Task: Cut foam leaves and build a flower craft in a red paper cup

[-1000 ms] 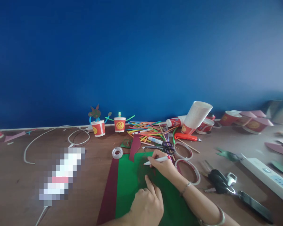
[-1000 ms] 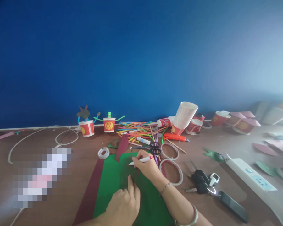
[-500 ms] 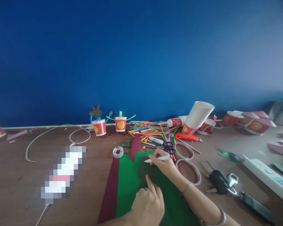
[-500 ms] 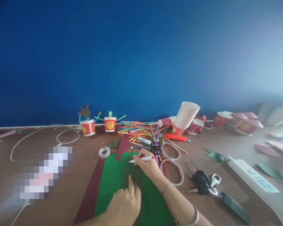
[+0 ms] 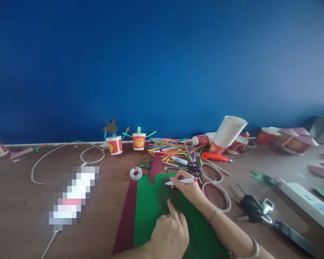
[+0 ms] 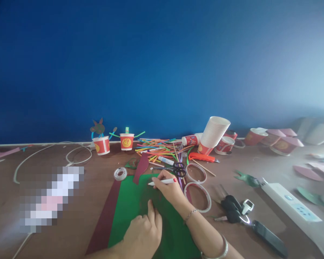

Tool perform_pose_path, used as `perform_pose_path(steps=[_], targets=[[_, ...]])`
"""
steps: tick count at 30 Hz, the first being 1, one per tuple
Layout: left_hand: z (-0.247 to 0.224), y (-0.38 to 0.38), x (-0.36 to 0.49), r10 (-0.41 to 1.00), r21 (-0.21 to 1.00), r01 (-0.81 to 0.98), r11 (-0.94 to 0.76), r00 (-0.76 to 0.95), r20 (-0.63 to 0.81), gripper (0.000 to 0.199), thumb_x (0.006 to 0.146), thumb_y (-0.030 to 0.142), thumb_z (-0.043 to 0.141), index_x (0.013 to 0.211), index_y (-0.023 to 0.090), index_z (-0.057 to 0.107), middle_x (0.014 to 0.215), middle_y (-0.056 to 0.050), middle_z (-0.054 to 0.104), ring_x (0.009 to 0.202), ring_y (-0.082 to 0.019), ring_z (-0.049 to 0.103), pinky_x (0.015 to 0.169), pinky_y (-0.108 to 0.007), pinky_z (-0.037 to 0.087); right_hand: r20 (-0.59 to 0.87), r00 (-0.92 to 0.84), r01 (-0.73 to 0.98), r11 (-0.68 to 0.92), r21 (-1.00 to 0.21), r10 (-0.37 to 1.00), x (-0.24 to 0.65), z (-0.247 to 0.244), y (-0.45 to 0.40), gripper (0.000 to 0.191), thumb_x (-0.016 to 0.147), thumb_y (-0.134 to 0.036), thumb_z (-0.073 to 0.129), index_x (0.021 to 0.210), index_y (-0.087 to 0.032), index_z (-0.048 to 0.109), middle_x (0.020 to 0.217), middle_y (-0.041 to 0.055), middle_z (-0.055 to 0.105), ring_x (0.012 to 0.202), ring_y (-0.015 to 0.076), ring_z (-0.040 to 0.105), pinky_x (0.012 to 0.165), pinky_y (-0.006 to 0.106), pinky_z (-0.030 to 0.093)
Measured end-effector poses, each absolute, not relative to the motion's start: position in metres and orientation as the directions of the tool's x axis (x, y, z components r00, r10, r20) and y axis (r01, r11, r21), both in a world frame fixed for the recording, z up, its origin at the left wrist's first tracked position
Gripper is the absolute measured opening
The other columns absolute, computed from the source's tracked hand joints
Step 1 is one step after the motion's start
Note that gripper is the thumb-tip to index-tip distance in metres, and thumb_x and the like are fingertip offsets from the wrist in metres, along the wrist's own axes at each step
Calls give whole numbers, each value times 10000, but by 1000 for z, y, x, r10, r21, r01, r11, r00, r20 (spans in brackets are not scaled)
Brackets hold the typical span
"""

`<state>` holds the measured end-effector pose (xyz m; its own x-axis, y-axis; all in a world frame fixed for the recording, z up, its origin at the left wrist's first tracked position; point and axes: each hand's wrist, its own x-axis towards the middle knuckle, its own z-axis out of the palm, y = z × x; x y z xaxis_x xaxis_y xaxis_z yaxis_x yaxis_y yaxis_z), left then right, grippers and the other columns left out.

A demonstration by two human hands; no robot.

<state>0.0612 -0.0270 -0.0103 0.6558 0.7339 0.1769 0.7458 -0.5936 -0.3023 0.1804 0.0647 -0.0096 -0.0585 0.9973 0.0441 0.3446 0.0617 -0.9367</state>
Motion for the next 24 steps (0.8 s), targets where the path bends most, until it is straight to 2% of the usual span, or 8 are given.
perform_pose_path(steps=[6,11,16,20,24], targets=[[-7,-26,60,728,-291,737,-610,666,162,293,739,123,523,983,-3,625,945,-322,631,445,-154,591,372,-212,449,-11,-170,328,46,-944,985,180,-9,63,211,740,-345,572,612,-207,476,540,-25,627,378,92,480,368,204,368],[-7,-26,60,721,-297,738,-606,667,187,307,731,120,530,993,-6,629,938,-321,634,438,-157,593,371,-218,457,-9,-167,354,52,-934,986,178,-6,63,179,733,-313,584,622,-201,500,565,-21,631,382,86,472,365,198,348],[-9,-27,60,717,-297,740,-603,666,203,321,721,121,538,1003,-3,626,964,-328,622,435,-162,590,362,-229,460,23,-104,315,54,-947,994,178,-7,64,197,735,-324,583,613,-203,487,569,-7,639,476,114,541,422,204,394],[-8,-26,60,728,-291,746,-599,658,190,305,720,117,537,983,-2,635,941,-320,633,443,-160,596,373,-222,465,-32,-166,294,19,-956,986,178,-6,63,204,735,-334,574,609,-205,478,535,-17,628,385,96,485,372,204,370],[-6,-26,60,725,-289,747,-599,659,201,306,718,125,544,979,-4,638,942,-322,632,445,-168,601,369,-227,466,-42,-179,355,25,-935,983,176,-4,62,194,717,-303,594,593,-198,487,524,-20,621,375,86,464,364,198,348]])
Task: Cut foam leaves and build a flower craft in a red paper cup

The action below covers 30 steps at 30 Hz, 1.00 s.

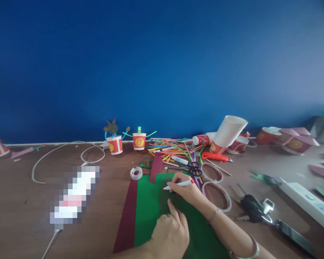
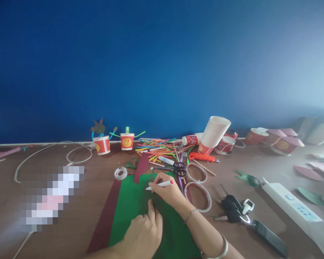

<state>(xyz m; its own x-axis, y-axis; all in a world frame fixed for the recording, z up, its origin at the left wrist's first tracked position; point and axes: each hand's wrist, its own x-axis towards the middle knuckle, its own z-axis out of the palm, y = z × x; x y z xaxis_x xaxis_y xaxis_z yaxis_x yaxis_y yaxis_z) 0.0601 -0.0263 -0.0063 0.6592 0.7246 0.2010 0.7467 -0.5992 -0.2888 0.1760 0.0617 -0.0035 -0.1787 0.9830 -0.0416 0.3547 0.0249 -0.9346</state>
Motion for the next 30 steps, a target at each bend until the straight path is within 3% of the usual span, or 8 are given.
perform_pose_path(steps=[3,9,16,30], targets=[[-7,-27,60,721,-286,747,-600,660,211,310,719,132,547,983,-1,639,949,-320,630,435,-163,597,363,-223,462,-22,-187,333,43,-942,982,176,-2,62,186,718,-326,603,620,-190,522,560,-14,627,409,87,480,381,197,356],[-7,-26,60,745,-272,781,-562,621,246,311,703,89,535,984,28,652,976,-299,629,435,-152,599,371,-214,464,95,-84,258,113,-959,992,182,3,62,256,809,-412,502,785,-179,607,715,34,668,662,144,585,559,225,437],[-7,-24,58,736,-315,779,-543,622,269,347,640,39,538,962,8,664,941,-308,633,412,-150,584,357,-211,456,77,35,311,62,-948,996,185,-2,62,245,750,-378,567,611,-193,486,531,-10,596,475,109,483,453,211,351],[-1,-25,59,720,-275,745,-608,663,204,295,729,92,518,987,26,645,971,-277,645,408,-140,581,354,-222,471,112,39,435,84,-897,993,182,-6,63,264,730,-281,524,514,-211,389,420,-43,494,410,92,407,431,208,328]])
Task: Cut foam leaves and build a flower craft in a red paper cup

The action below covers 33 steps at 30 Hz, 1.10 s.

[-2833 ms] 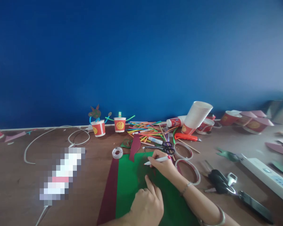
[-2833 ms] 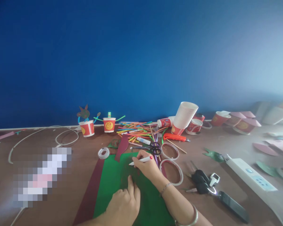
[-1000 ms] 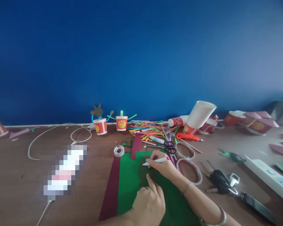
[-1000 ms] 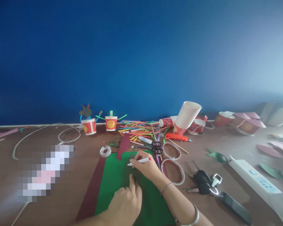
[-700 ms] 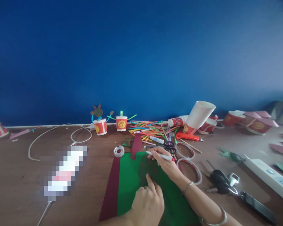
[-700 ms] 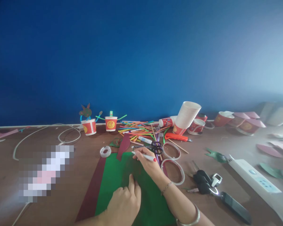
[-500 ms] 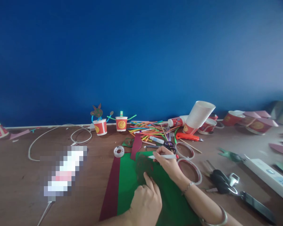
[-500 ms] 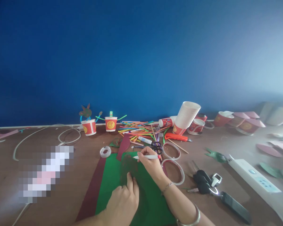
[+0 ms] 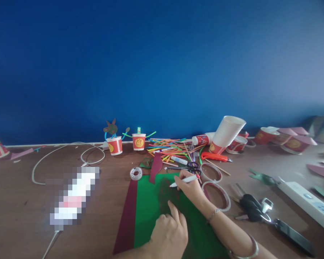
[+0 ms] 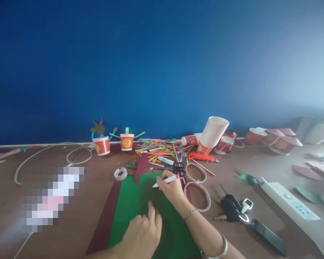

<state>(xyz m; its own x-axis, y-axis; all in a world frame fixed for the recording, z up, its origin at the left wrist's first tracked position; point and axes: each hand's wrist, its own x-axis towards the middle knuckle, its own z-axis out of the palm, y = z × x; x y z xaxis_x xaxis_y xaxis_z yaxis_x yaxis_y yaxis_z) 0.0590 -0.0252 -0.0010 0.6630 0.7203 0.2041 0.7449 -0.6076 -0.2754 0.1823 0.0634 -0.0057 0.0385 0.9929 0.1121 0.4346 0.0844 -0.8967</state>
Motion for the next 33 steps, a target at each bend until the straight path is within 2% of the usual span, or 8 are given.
perform_pose_path(steps=[5,13,19,25,29,33], targets=[[-3,-26,60,750,-250,763,-597,640,164,296,765,100,486,1025,54,621,1109,-275,587,407,-129,579,349,-224,468,129,62,418,92,-904,990,183,-6,63,288,739,-299,528,512,-213,372,407,-49,482,410,97,423,445,211,338],[-13,-25,58,719,-289,751,-593,656,229,380,750,112,494,1113,39,576,1090,-286,591,401,-129,566,350,-234,463,100,26,386,82,-919,995,184,-4,62,227,743,-311,548,577,-205,436,495,-28,563,472,113,482,469,215,359],[-11,-22,57,738,-297,743,-599,657,154,398,770,88,466,1157,41,547,1132,-291,567,440,-123,587,373,-223,469,94,71,424,55,-904,993,183,-5,63,276,743,-312,545,532,-208,401,418,-51,487,417,100,436,452,215,346],[-7,-21,56,770,-258,761,-595,632,87,416,787,86,453,1198,65,512,1206,-284,520,472,-131,604,385,-235,482,72,27,341,59,-938,997,184,-5,64,217,782,-372,510,664,-192,529,531,0,604,510,130,535,514,230,410],[-9,-18,56,779,-255,772,-582,620,97,411,799,102,443,1204,87,505,1223,-280,508,475,-134,604,386,-242,483,76,12,362,66,-930,997,184,-2,64,179,761,-322,515,663,-180,563,590,16,630,578,134,556,566,232,426],[-12,-16,54,761,-276,760,-589,636,128,426,800,97,431,1220,81,493,1212,-269,523,475,-131,600,383,-237,479,94,39,405,70,-912,995,184,0,64,128,718,-252,521,612,-182,534,544,-17,567,503,104,474,475,204,360]])
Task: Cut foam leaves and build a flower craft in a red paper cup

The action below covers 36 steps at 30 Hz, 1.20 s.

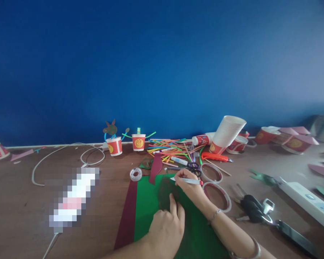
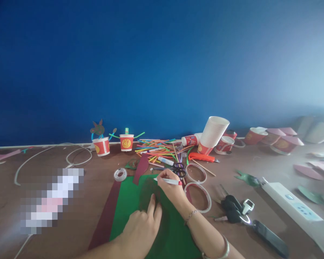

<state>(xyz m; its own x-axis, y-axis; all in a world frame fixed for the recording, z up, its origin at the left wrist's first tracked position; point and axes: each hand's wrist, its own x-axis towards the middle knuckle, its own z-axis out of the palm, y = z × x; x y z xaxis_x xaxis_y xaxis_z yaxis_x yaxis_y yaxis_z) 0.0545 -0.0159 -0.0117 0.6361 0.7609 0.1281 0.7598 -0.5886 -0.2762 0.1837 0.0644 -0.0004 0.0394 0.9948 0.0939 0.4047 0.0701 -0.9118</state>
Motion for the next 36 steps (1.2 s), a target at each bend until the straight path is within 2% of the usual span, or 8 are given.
perform_pose_path(steps=[5,8,13,23,36], targets=[[-10,-13,53,759,-280,750,-598,643,100,460,787,71,430,1245,57,466,1226,-278,505,503,-132,612,401,-230,484,86,39,341,67,-938,996,185,-4,64,213,761,-306,496,583,-191,485,489,-43,500,429,86,393,422,200,301],[-4,-9,51,779,-218,769,-601,624,57,439,803,69,428,1239,105,472,1240,-258,503,550,-147,637,438,-240,506,105,51,343,82,-936,993,186,-5,64,276,766,-356,507,547,-196,456,446,-44,477,423,92,402,434,207,318],[1,-5,50,815,-145,807,-572,579,8,405,833,92,422,1227,175,467,1255,-246,494,559,-160,650,460,-267,522,120,77,400,80,-913,990,186,-7,67,208,711,-312,562,567,-198,463,486,-39,505,453,98,425,437,208,330],[-2,-6,50,787,-191,780,-596,615,51,381,832,125,452,1211,141,479,1218,-255,515,562,-151,642,459,-253,514,85,35,391,65,-918,996,185,-9,66,229,711,-330,562,547,-208,461,483,-20,583,448,117,491,450,223,380],[-8,-7,51,788,-216,776,-592,614,48,385,832,149,454,1218,148,457,1229,-267,496,536,-139,623,439,-245,488,83,35,440,59,-896,996,184,-9,66,220,697,-274,533,521,-219,415,445,-33,571,429,120,495,453,226,377]])
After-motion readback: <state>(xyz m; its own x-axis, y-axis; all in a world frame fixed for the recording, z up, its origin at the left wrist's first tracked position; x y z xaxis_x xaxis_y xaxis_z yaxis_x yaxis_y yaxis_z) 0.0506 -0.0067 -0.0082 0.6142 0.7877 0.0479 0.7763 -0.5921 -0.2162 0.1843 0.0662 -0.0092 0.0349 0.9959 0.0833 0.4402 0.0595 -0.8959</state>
